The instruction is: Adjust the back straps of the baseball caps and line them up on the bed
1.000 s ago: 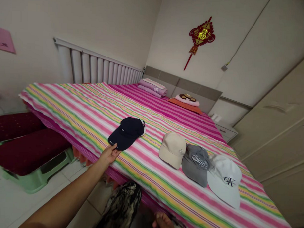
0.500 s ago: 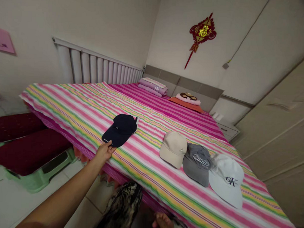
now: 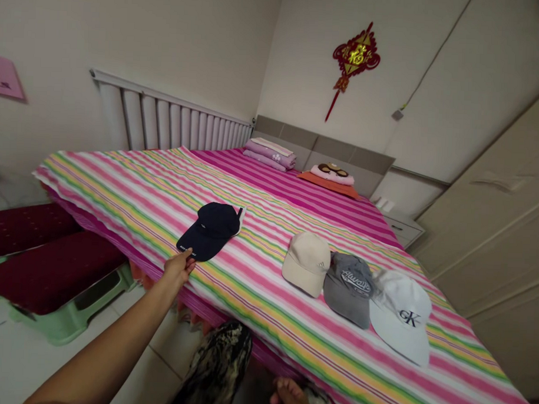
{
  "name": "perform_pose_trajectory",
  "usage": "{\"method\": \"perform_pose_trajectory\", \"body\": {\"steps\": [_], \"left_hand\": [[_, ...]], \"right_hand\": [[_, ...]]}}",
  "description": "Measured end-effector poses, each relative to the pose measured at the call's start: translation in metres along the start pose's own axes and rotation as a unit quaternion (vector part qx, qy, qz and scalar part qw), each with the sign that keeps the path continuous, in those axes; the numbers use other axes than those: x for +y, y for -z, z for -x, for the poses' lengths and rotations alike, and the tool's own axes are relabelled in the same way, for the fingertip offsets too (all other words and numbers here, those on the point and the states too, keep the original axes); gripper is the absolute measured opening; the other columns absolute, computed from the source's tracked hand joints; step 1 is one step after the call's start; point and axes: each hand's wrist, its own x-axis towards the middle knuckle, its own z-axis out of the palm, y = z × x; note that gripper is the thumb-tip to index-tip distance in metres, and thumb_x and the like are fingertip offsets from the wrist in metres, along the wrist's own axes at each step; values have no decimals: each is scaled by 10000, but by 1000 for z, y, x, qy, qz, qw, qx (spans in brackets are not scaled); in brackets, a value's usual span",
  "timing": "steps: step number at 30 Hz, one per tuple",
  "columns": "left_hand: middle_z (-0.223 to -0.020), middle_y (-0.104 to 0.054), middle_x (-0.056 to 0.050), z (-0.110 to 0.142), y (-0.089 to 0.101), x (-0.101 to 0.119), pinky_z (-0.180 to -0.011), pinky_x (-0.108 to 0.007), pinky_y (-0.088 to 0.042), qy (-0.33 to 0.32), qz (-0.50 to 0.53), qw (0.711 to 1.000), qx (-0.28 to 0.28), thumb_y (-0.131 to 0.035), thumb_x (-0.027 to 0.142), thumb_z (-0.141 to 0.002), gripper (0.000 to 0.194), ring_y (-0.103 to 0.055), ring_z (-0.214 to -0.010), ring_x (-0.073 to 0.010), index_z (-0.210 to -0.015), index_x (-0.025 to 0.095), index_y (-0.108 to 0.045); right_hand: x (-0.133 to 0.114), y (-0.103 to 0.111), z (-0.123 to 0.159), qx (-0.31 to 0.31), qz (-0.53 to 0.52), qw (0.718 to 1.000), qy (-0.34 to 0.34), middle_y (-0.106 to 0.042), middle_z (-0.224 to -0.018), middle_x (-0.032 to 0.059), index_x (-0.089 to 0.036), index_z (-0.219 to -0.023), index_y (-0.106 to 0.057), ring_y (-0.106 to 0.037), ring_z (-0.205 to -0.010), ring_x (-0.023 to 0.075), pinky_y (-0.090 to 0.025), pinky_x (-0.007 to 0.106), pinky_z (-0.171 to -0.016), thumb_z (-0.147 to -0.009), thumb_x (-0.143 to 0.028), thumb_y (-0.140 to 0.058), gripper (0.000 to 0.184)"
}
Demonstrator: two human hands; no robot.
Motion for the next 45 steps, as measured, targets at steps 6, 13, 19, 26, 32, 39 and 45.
{"method": "perform_pose_trajectory", "body": {"steps": [6, 13, 19, 26, 32, 39, 45], "left_hand": [[-400, -452, 57, 8, -9, 16, -367, -160, -400, 14, 21, 998, -53, -590, 122, -714, 203, -428, -314, -54, -584, 147, -437], [-638, -631, -10, 33, -36, 41, -548, -207, -506, -3, 101, 973, -209, -443, 37, -784, 162, -598, -558, -94, -779, 133, -573], [-720, -674, -32, 68, -34, 17, -615, -231, -516, 8, 172, 909, -380, -453, -23, -732, 331, -623, -636, -125, -975, 152, -593], [-895, -683, -32, 133, 24, -79, -746, -293, -492, 218, 84, 811, -536, -567, -17, -619, 508, -633, -810, -178, -1077, 201, -573], [-937, -674, -33, 164, 58, -112, -768, -292, -464, 285, -6, 752, -594, -606, 35, -610, 404, -619, -862, -220, -972, 210, -645], [-755, -675, -25, 150, 62, -116, -657, -272, -461, 332, -61, 713, -614, -618, 10, -565, 369, -619, -680, -156, -887, 186, -658], [-980, -626, -108, 124, 43, -106, -770, -305, -391, 367, -40, 700, -611, -540, 304, -742, 321, -575, -888, -189, -1014, 144, -595]], "right_hand": [[2, 0, -1, -1, 0, 1000, -3, -526, -400, -48, -171, -586, -456, -413, -285, 40, -253, 133, -305, -357, -520, -712, 490], [2, -1, 1, 2, -4, 1000, 2, -516, -384, -49, -170, -574, -464, -406, -278, 42, -220, 132, -298, -342, -528, -719, 497], [-11, -7, 10, -22, -14, 1000, -3, -548, -430, -40, -161, -624, -501, -438, -311, 51, -291, 148, -323, -366, -578, -727, 539], [-87, -25, 47, -158, -167, 963, 143, -663, -996, 106, -167, -974, -606, -605, -920, 205, -464, 329, -801, -659, -506, -632, 463], [-136, -17, 68, -141, -301, 910, 249, -658, -1054, 60, -269, -968, -640, -535, -1068, 230, -316, 429, -987, -576, -637, -601, 539], [-140, -10, 73, -97, -308, 919, 224, -708, -904, 55, -250, -793, -694, -570, -1024, 252, -312, 476, -989, -581, -550, -645, 371], [-141, -6, 89, -110, -287, 929, 207, -722, -744, 59, -225, -687, -703, -661, -785, 252, -370, 459, -954, -488, -315, -746, 222]]}}
